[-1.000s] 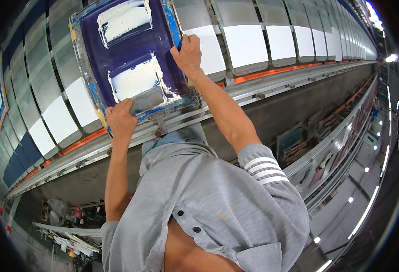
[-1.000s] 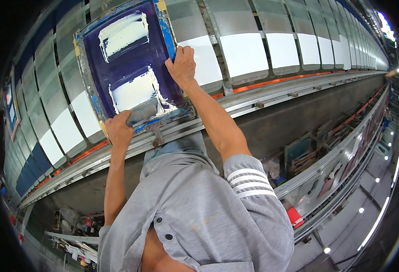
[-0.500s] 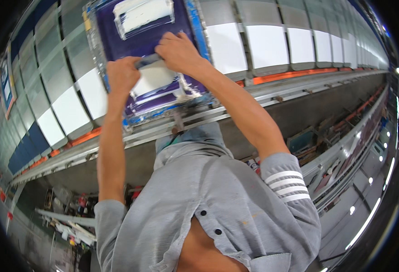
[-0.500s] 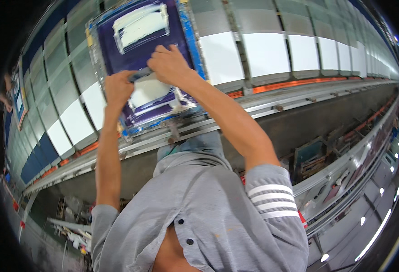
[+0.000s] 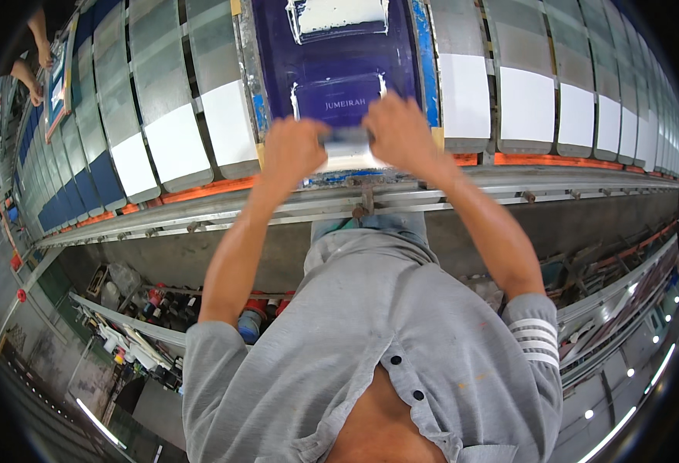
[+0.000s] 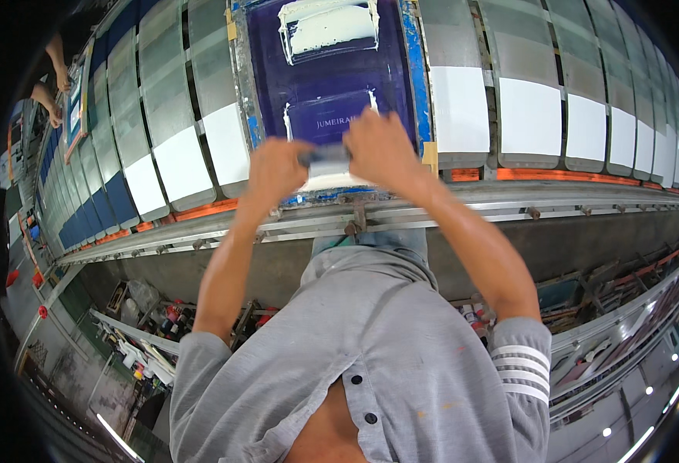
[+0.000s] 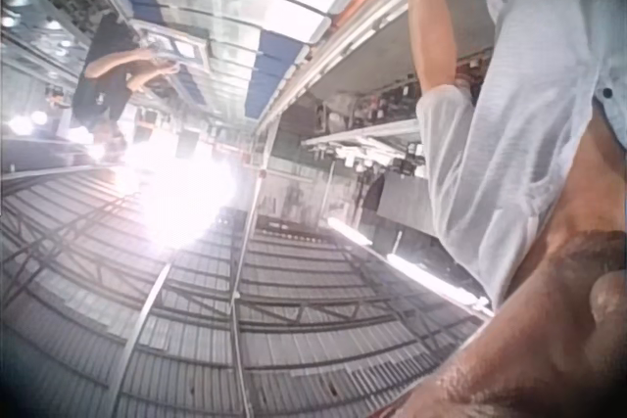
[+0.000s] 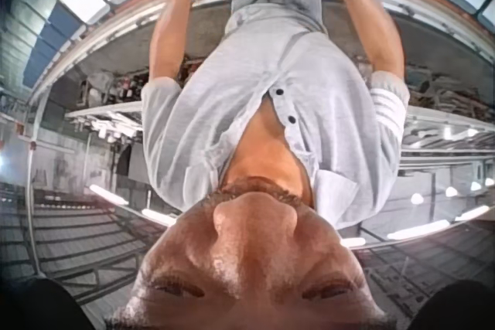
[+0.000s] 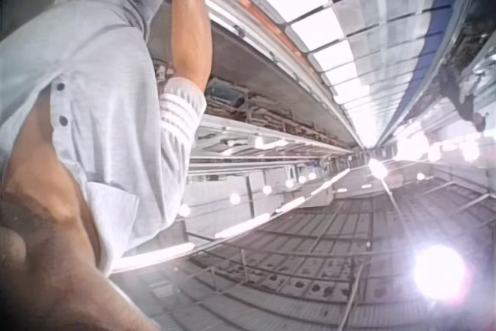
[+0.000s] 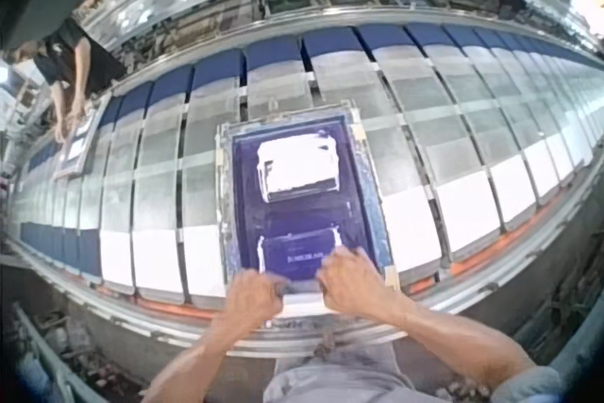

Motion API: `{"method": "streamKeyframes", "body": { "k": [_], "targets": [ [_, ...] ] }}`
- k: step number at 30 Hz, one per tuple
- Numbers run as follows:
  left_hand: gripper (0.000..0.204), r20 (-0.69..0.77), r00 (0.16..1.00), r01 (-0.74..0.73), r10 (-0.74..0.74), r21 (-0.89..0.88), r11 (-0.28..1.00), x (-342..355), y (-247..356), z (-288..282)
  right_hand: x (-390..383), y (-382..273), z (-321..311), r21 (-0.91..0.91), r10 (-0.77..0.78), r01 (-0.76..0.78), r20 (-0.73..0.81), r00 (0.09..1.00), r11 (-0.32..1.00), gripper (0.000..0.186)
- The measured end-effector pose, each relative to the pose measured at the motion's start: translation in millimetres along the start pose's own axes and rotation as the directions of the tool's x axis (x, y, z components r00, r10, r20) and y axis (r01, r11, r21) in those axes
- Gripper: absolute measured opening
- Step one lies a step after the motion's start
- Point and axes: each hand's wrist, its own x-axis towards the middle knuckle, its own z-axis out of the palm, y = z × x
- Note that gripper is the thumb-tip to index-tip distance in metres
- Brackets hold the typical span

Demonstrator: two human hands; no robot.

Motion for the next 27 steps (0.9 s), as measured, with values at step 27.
{"method": "streamKeyframes", "body": {
  "k": [27],
  "targets": [
    [0.028, -0.055, 0.998, -0.010, 0.009, -0.034, 0.999, -30.2, 9.0, 62.6, -43.4, 2.8, 41.2, 0.445, 0.054, -0.075, 0.059, 0.997, 0.892, 0.051]
  ]
}}
